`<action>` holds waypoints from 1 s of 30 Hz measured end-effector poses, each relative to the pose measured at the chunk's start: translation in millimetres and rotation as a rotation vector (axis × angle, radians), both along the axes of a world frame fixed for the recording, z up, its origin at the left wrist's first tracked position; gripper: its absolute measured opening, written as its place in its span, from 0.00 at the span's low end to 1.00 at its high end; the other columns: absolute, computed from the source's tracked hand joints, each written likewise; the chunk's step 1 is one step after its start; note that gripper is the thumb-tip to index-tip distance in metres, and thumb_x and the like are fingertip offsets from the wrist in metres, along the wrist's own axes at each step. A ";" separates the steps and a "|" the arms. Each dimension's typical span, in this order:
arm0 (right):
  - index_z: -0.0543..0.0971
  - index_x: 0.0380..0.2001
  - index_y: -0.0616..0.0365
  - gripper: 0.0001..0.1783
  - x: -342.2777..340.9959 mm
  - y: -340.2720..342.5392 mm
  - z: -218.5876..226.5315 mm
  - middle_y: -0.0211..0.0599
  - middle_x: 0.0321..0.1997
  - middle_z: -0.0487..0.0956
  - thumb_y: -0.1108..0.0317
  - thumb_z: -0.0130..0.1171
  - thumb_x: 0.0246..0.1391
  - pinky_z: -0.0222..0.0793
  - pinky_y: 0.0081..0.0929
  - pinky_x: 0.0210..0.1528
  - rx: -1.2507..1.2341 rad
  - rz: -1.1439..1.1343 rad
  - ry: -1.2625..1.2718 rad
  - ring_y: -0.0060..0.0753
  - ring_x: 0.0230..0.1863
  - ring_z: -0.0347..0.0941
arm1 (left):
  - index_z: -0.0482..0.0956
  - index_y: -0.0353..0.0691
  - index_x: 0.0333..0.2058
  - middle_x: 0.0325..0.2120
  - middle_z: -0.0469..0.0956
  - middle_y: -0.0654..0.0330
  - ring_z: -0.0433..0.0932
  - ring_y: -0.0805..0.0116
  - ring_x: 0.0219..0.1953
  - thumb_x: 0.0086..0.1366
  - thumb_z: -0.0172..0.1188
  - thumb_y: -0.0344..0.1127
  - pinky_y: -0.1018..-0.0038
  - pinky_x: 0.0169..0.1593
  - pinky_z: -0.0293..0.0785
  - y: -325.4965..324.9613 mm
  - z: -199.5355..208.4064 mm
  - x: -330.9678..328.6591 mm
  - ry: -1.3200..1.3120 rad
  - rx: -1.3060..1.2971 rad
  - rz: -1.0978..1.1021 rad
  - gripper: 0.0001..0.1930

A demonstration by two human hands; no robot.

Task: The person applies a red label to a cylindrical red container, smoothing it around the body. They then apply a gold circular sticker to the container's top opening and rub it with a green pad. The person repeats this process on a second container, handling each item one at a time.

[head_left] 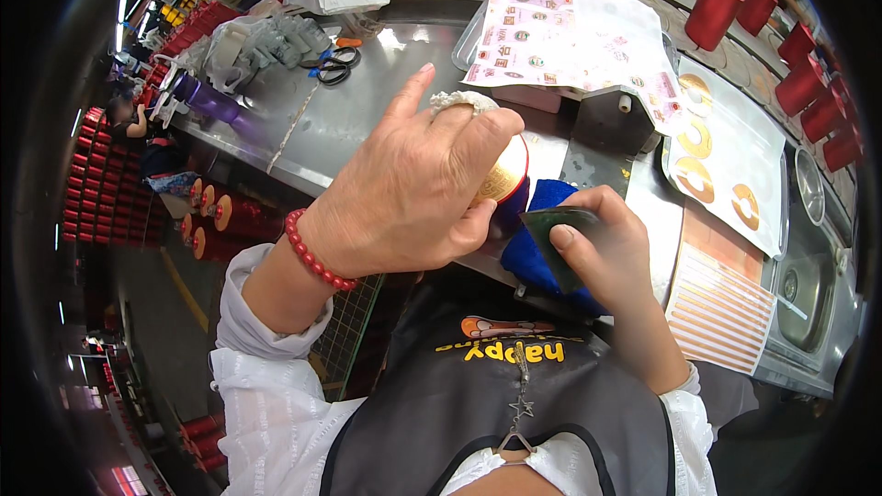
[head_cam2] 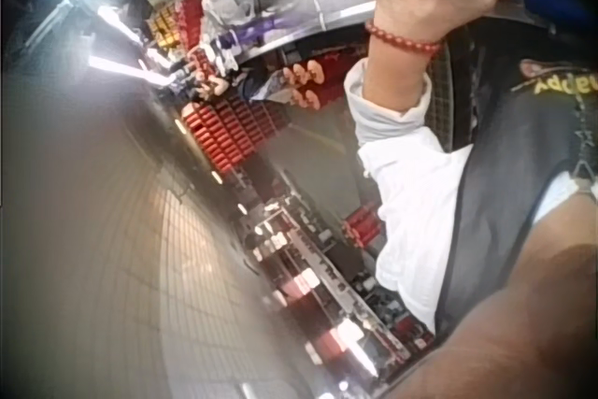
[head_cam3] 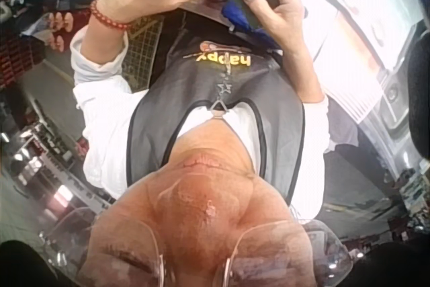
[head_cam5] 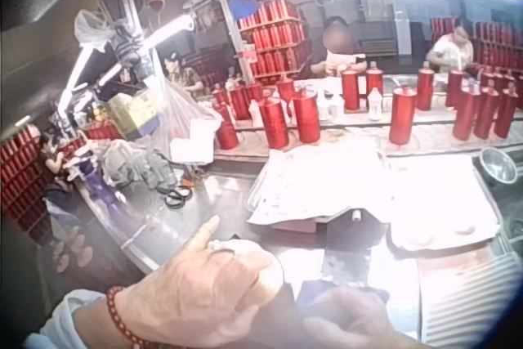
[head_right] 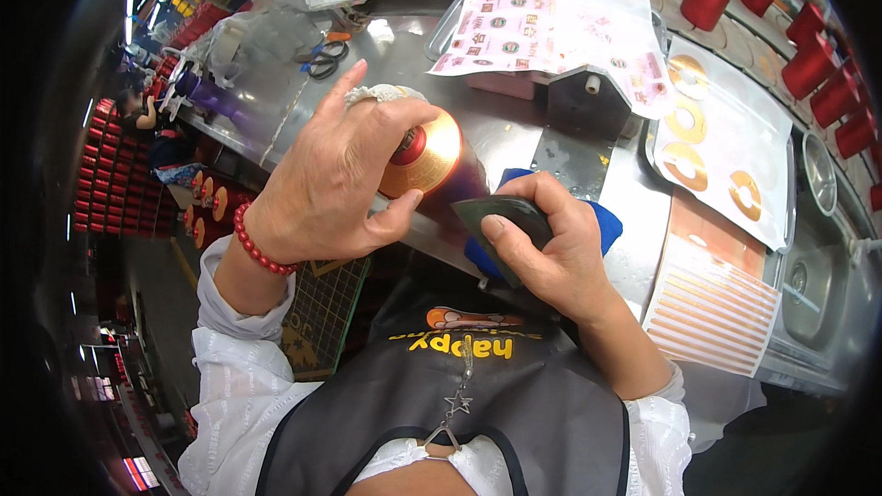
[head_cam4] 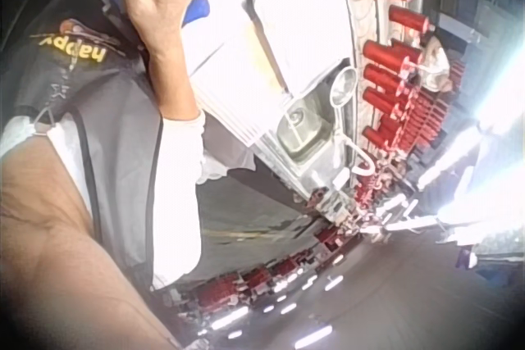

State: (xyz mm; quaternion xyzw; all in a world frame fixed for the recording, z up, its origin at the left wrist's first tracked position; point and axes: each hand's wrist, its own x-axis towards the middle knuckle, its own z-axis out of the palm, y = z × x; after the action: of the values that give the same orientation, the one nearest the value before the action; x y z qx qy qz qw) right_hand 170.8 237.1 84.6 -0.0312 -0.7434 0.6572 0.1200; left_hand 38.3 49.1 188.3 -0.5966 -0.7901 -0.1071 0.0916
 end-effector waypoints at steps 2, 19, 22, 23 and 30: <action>0.77 0.39 0.60 0.13 -0.3 -0.4 0.6 0.32 0.35 0.80 0.70 0.67 0.51 0.72 0.22 0.41 0.000 -0.001 -0.007 0.22 0.37 0.75 | 0.67 0.39 0.55 0.37 0.76 0.58 0.78 0.57 0.42 0.47 0.68 0.30 0.46 0.67 0.59 -0.3 0.7 0.1 -0.008 -0.020 0.013 0.33; 0.77 0.39 0.61 0.13 -1.7 -7.8 8.3 0.32 0.35 0.80 0.68 0.65 0.51 0.71 0.22 0.40 0.009 -0.027 -0.014 0.22 0.36 0.74 | 0.64 0.39 0.54 0.32 0.76 0.52 0.79 0.52 0.40 0.49 0.67 0.31 0.41 0.63 0.62 -1.6 -0.4 -4.8 0.036 0.024 -0.056 0.33; 0.76 0.40 0.62 0.14 -2.0 -12.3 8.8 0.31 0.35 0.79 0.66 0.65 0.53 0.70 0.21 0.41 -0.066 0.018 -0.051 0.21 0.36 0.73 | 0.67 0.39 0.57 0.43 0.76 0.58 0.79 0.56 0.43 0.47 0.68 0.32 0.42 0.70 0.52 -5.7 1.0 -4.1 0.000 -0.040 -0.018 0.35; 0.75 0.40 0.62 0.14 -2.7 -13.3 8.2 0.31 0.35 0.79 0.65 0.64 0.55 0.70 0.21 0.41 -0.066 0.022 -0.049 0.21 0.36 0.73 | 0.66 0.40 0.56 0.41 0.76 0.56 0.78 0.54 0.44 0.48 0.68 0.32 0.41 0.68 0.53 -6.2 -0.7 -4.7 0.008 -0.010 -0.032 0.35; 0.74 0.41 0.63 0.17 -7.1 -20.3 3.8 0.30 0.34 0.78 0.61 0.63 0.59 0.70 0.21 0.41 -0.120 0.003 -0.031 0.19 0.36 0.72 | 0.66 0.42 0.51 0.45 0.75 0.56 0.73 0.51 0.53 0.48 0.70 0.33 0.40 0.69 0.51 -16.3 -14.6 -6.2 -0.047 0.073 -0.025 0.31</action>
State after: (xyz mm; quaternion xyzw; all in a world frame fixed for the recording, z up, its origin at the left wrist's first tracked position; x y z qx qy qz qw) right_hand 163.7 216.8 88.4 -0.0473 -0.7045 0.7003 0.1055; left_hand 32.2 32.8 173.6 -0.6002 -0.7799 -0.1507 0.0933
